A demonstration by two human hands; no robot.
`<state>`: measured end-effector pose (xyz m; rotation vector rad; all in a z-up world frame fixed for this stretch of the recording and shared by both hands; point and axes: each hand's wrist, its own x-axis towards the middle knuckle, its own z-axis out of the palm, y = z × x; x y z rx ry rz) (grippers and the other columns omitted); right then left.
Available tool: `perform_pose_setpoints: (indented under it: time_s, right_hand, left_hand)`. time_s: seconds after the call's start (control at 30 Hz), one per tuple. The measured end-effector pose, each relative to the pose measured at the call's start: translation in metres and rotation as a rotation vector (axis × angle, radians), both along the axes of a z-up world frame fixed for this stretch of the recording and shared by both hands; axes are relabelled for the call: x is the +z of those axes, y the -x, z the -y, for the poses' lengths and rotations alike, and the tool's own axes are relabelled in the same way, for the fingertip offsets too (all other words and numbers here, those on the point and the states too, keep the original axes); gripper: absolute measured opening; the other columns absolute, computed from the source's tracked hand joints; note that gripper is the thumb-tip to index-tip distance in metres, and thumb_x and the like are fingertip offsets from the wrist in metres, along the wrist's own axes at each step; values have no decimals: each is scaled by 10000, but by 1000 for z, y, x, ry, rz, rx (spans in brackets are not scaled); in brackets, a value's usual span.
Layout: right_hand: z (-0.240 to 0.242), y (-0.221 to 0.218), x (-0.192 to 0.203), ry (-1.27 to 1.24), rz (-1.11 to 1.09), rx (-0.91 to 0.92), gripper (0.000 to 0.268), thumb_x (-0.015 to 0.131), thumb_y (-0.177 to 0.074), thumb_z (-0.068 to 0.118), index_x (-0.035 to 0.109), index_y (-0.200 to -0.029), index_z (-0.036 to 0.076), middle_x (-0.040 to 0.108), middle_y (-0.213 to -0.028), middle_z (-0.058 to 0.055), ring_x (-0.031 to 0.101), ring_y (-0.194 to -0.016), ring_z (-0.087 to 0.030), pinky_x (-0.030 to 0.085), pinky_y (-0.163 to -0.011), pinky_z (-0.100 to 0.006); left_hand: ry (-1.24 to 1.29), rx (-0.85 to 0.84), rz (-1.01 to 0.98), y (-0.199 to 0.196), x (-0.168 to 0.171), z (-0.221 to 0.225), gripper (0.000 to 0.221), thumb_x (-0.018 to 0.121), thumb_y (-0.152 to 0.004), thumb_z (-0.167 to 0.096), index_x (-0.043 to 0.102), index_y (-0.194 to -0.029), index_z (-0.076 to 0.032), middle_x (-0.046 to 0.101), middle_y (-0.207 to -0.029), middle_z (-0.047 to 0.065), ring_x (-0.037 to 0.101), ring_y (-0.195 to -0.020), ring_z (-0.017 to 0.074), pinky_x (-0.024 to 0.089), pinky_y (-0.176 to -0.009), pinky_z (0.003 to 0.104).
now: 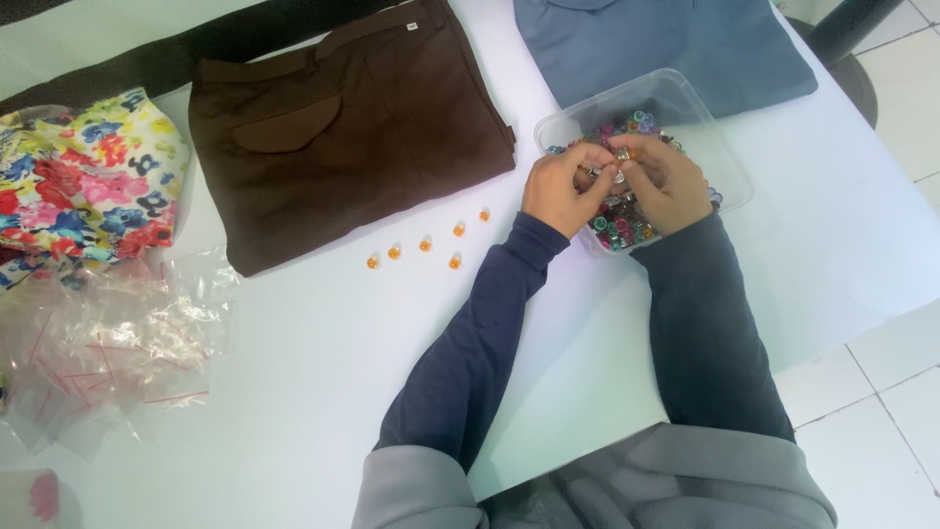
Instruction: Selecting specific orange buttons from a mixed container, placing them on a table, and then transferring them into a small plastic bag.
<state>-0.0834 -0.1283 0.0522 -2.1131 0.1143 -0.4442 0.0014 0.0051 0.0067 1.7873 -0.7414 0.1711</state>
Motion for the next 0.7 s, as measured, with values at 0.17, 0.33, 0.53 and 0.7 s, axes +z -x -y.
perform_pose_setpoints:
  time_s: [0.17, 0.33, 0.53, 0.7]
  right_hand:
    - [4, -2, -6, 105, 103, -1, 276, 598, -1071, 16, 693, -1327, 61, 691, -1225, -262, 702, -1003, -423, 574, -822, -539]
    - [5, -4, -11, 181, 256, -47, 288, 717, -1043, 53, 717, -1327, 98, 662, -1266, -235, 686, -1025, -451, 618, -764, -492]
    - [6, -6, -16, 135, 156, -73, 141, 790, -1039, 103, 777, -1179, 109, 747, -1005, -113, 730, -903, -303, 594, -659, -370]
    - [-1, -7, -13, 236, 363, -88, 97, 833, -1014, 21, 806, -1096, 66, 748, -882, -102, 713, -775, -293, 570, -648, -366]
  left_hand:
    - [18, 29, 14, -2, -8, 5, 98, 749, -901, -234, 710, -983, -195, 755, -836, 3, 718, -693, 222, 534, -822, 355]
    - [68, 40, -14, 1, -5, 4, 102, 689, -966, -217, 699, -1066, -200, 766, -900, 16, 708, -719, 213, 549, -827, 348]
    - [80, 29, 2, 4, -2, 1, 109, 656, -995, -242, 695, -1080, -185, 765, -886, 38, 726, -734, 239, 556, -834, 365]
    - [196, 16, 61, 3, -8, 2, 107, 683, -999, -220, 717, -1099, -197, 764, -903, 17, 707, -741, 207, 555, -867, 354]
